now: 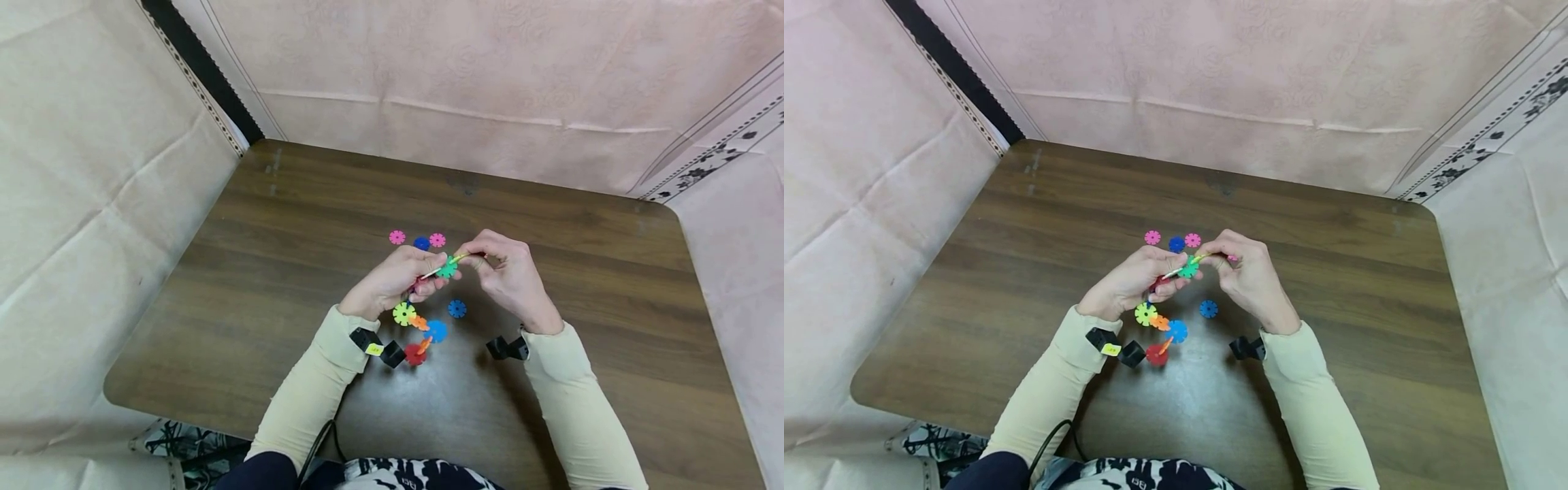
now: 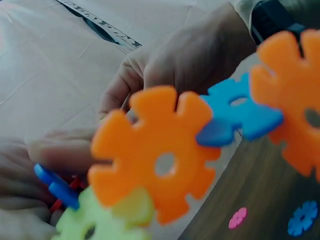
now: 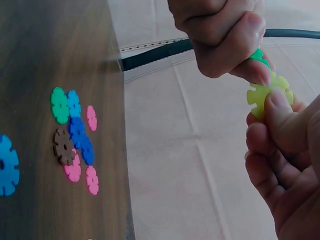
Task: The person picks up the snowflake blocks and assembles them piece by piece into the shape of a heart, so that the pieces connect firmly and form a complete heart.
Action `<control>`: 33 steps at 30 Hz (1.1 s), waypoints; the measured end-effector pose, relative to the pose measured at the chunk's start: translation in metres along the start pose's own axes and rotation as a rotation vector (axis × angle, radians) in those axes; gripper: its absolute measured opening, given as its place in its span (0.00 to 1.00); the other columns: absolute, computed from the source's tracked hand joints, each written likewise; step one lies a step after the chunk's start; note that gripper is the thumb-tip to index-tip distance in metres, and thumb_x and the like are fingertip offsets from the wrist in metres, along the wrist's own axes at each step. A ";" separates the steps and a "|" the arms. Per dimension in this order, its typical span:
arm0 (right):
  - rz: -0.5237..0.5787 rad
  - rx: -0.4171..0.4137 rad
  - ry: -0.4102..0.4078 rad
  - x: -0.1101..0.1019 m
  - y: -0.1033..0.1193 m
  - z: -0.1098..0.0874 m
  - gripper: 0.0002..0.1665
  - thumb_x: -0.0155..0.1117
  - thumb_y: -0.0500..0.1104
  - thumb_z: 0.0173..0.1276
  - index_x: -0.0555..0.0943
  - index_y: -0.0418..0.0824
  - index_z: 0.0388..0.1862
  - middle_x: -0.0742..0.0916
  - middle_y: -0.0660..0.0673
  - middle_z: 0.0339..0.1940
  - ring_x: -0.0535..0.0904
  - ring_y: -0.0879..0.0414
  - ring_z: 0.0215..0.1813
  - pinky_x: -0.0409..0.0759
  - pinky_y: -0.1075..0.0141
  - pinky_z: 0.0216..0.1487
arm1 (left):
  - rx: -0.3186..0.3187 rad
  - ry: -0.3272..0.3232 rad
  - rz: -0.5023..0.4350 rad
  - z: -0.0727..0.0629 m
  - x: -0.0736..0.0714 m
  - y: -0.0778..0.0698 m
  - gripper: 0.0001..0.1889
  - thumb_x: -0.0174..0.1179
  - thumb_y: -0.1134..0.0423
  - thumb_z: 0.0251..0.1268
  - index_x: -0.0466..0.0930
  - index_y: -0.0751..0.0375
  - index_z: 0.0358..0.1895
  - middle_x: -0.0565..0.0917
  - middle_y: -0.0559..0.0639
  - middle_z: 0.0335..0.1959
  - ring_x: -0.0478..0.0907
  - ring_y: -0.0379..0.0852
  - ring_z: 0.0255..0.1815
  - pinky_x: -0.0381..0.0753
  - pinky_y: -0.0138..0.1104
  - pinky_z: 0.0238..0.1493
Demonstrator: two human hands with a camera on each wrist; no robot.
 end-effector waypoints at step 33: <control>0.375 0.376 0.090 -0.003 -0.051 0.015 0.19 0.61 0.42 0.71 0.76 0.34 0.57 0.86 0.43 0.35 0.79 0.47 0.34 0.82 0.67 0.39 | 0.141 -0.114 0.024 -0.009 -0.016 -0.008 0.20 0.63 0.48 0.65 0.84 0.64 0.46 0.84 0.57 0.32 0.63 0.41 0.08 0.60 0.29 0.12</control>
Point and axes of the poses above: each hand's wrist, its own z-axis towards the middle knuckle, its own x-axis out of the palm, y = z × x, the point moved 7 cm from there along z, towards the middle knuckle
